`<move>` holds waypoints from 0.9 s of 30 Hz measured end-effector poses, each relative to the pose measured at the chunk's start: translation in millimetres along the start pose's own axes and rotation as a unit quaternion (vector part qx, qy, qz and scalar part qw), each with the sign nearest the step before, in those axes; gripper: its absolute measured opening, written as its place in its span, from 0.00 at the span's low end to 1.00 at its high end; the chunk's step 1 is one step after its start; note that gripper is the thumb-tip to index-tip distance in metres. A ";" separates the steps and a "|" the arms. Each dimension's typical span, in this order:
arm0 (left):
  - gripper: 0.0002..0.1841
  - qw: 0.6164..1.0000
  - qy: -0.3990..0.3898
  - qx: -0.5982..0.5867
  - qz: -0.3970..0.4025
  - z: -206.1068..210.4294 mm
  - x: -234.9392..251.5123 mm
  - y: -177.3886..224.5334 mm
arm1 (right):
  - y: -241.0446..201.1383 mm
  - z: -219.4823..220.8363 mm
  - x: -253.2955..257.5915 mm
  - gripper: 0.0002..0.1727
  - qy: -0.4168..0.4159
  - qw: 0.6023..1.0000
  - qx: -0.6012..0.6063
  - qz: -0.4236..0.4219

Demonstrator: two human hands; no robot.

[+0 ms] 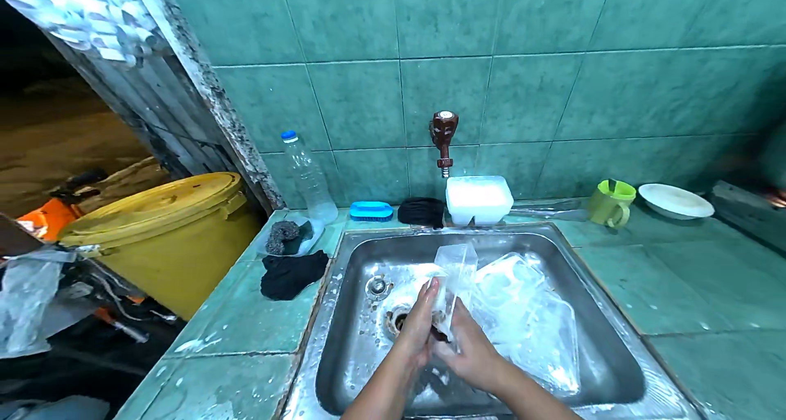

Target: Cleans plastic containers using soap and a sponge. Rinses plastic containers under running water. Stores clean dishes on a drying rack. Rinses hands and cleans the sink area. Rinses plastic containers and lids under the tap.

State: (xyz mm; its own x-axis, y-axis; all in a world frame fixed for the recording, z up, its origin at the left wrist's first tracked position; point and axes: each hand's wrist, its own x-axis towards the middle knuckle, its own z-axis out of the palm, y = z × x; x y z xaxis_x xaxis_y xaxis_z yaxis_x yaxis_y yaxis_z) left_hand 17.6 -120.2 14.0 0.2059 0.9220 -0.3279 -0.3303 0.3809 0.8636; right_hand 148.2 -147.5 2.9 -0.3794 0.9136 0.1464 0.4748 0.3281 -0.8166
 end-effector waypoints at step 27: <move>0.33 0.995 0.030 0.059 -0.077 -10.5 0.2 25.2 | 0.7 1.0 13.4 0.36 -0.034 0.994 -0.103 -0.024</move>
State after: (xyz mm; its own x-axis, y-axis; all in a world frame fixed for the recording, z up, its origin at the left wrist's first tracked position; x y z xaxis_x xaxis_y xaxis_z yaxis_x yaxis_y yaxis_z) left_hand -0.4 -109.7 31.6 0.1895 0.8571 -0.4790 -0.1879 0.5104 0.8391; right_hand 142.6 -135.3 3.7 -0.4544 0.8800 0.1381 0.6048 0.4187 -0.6774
